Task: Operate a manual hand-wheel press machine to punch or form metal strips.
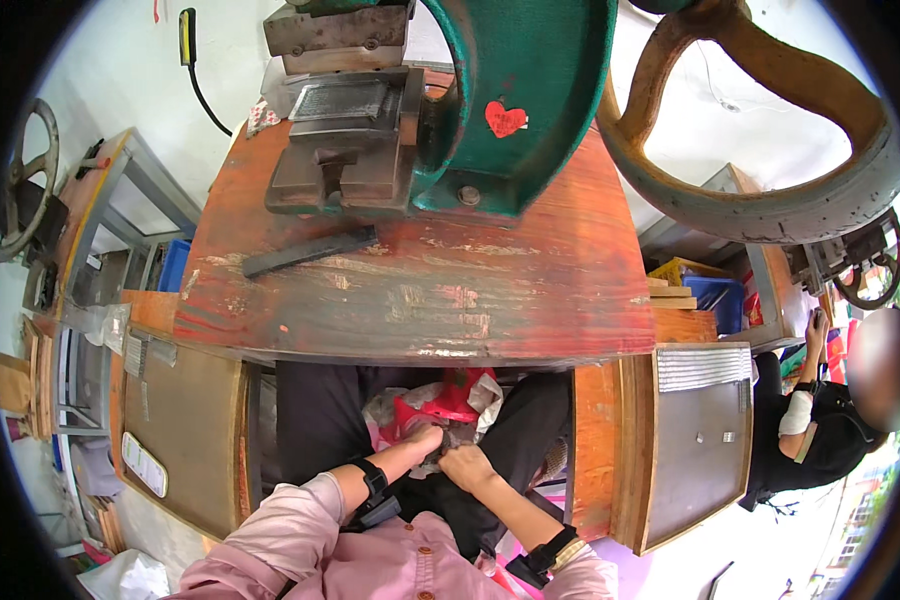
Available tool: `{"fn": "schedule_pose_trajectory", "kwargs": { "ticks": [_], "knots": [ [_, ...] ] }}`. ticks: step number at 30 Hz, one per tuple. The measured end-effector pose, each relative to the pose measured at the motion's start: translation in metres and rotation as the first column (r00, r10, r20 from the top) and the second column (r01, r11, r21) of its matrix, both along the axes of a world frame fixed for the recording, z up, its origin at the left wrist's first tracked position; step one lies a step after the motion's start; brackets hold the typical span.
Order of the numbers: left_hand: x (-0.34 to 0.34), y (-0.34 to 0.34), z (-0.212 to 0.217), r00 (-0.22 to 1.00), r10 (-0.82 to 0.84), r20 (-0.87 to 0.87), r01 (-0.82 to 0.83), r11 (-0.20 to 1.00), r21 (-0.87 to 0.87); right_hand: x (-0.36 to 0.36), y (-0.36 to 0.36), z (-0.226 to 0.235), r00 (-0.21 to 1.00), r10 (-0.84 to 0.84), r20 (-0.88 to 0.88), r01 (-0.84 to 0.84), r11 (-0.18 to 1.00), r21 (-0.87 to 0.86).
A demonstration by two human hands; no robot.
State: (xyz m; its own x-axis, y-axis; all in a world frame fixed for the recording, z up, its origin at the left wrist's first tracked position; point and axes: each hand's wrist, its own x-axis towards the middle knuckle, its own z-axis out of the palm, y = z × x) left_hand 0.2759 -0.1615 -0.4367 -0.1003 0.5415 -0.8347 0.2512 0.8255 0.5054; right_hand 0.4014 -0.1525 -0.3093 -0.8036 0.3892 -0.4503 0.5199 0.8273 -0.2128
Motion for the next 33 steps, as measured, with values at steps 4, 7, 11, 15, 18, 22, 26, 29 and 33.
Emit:
{"fn": "schedule_pose_trajectory", "kwargs": {
  "ticks": [4,7,11,15,18,22,26,29,33],
  "knots": [
    [0.006,0.016,0.003,0.987,0.001,0.162,0.000,1.000,-0.007,0.013,-0.006,-0.018,0.996,-0.028,-0.079,0.033,0.998,0.057],
    [-0.004,0.005,-0.032,0.956,0.126,0.266,-0.093,0.987,-0.132,0.010,-0.005,-0.017,0.997,-0.027,-0.067,0.032,0.997,0.074],
    [-0.017,-0.011,-0.002,0.872,0.142,0.468,-0.147,0.989,-0.027,0.008,-0.008,-0.028,0.990,-0.079,-0.114,0.093,0.987,0.131],
    [-0.023,0.008,0.048,0.763,0.528,0.373,-0.433,0.845,-0.313,-0.009,-0.008,-0.030,0.987,-0.143,-0.075,0.148,0.986,0.071],
    [-0.049,0.010,0.061,0.691,0.188,0.698,-0.132,0.982,-0.135,-0.002,-0.004,-0.026,0.958,-0.198,-0.206,0.203,0.979,0.005],
    [-0.106,-0.001,0.200,0.868,-0.216,0.447,0.078,0.948,0.307,0.004,0.000,0.001,0.871,-0.261,-0.417,0.268,0.962,-0.042],
    [-0.220,-0.036,0.225,0.937,0.345,0.059,-0.276,0.624,0.731,-0.011,0.029,0.078,0.666,-0.276,-0.693,0.327,0.943,-0.062],
    [-0.312,-0.071,0.234,0.604,0.585,-0.542,-0.070,0.716,0.695,-0.031,0.061,0.144,0.352,-0.108,-0.930,0.440,0.896,0.063],
    [-0.413,-0.122,0.181,0.145,0.541,-0.829,0.031,0.835,0.550,-0.028,0.104,0.167,0.292,-0.267,-0.919,0.777,0.626,0.065]
  ]
}}
